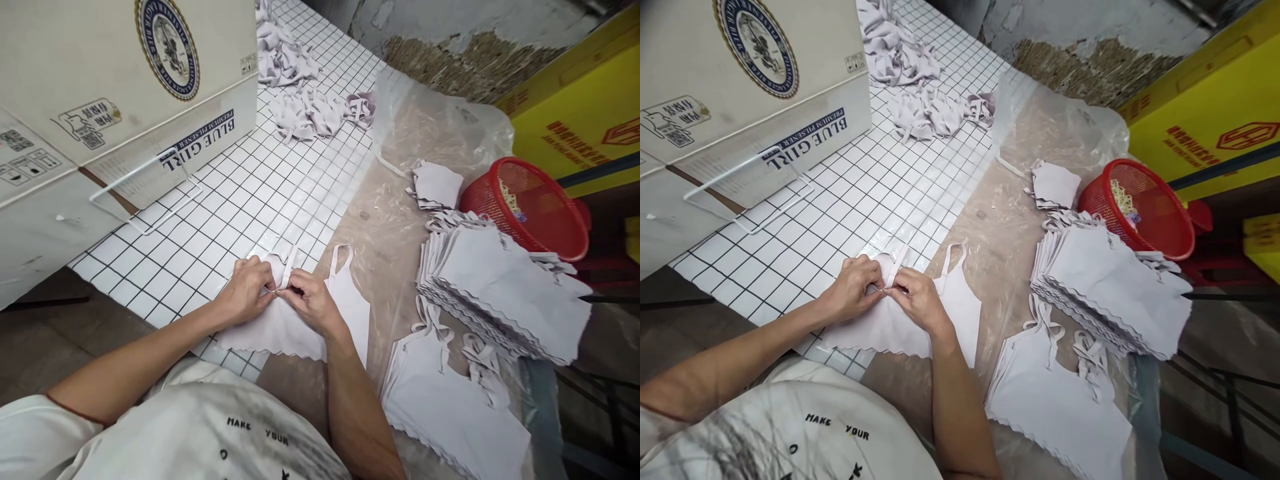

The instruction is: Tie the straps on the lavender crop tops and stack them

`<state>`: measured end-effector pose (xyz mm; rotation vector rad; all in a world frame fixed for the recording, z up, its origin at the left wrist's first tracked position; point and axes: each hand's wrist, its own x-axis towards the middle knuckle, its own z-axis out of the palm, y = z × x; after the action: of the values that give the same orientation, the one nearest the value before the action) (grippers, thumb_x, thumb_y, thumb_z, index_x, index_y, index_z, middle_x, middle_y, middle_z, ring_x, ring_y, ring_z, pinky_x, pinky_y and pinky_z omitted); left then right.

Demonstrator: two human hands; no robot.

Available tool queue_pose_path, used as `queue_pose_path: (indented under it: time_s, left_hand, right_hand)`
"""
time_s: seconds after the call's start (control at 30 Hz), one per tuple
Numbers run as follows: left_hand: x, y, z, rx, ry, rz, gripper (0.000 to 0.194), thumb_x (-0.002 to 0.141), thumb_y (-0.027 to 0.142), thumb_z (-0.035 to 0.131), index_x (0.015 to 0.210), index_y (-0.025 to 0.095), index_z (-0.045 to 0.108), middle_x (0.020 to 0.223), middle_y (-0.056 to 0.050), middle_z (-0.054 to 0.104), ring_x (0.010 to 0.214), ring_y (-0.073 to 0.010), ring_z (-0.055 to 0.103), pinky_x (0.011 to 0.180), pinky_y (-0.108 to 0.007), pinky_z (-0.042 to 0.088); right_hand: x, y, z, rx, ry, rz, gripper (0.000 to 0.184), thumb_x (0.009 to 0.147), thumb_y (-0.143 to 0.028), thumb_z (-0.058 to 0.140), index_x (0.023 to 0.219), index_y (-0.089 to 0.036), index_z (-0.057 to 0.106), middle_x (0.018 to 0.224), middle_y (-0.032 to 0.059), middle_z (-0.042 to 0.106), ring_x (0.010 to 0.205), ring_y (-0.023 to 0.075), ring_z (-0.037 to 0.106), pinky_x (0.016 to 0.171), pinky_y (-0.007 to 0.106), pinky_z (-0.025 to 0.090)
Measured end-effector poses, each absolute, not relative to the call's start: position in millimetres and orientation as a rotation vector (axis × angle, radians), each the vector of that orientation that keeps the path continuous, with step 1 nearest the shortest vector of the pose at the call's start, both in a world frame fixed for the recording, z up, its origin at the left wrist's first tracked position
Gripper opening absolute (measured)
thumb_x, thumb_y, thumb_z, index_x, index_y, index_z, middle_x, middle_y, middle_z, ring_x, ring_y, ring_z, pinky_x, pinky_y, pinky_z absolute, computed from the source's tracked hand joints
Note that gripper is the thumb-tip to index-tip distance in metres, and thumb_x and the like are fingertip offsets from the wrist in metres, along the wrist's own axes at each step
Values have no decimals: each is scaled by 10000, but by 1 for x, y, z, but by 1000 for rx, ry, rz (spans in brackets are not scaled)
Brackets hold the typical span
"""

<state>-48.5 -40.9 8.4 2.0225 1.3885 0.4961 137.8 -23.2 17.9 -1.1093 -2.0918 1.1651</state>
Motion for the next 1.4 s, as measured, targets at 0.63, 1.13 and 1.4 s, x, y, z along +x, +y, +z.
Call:
queue_pose_path:
  time_s: [0.63,1.13,1.4]
  left_hand:
    - [-85,-85,20,2072,1814,581,258,877,437,563,939,186,558,939,-87,600,911,-275,537,795,-405,392]
    - [-104,-108,13,1858,1870,264,431,781,641,496,851,220,557,853,-98,641,855,-316,605,683,-405,457]
    - [-85,-122,22,1883,2020,256,349,796,497,562,938,181,591,966,-118,654,1003,-322,602,840,-433,468]
  right_hand:
    - [194,-62,50,-1764,-1737,530,245,919,-412,546,890,-202,668,890,71,662,763,193,613,710,323,509]
    - [234,-133,26,-2471,-1429,514,94,857,-282,625,867,-208,568,837,41,653,838,204,613,735,289,429]
    - [246,-134,18,-2339,-1474,482,180,842,-267,533,676,-231,471,753,43,629,752,197,582,693,289,404]
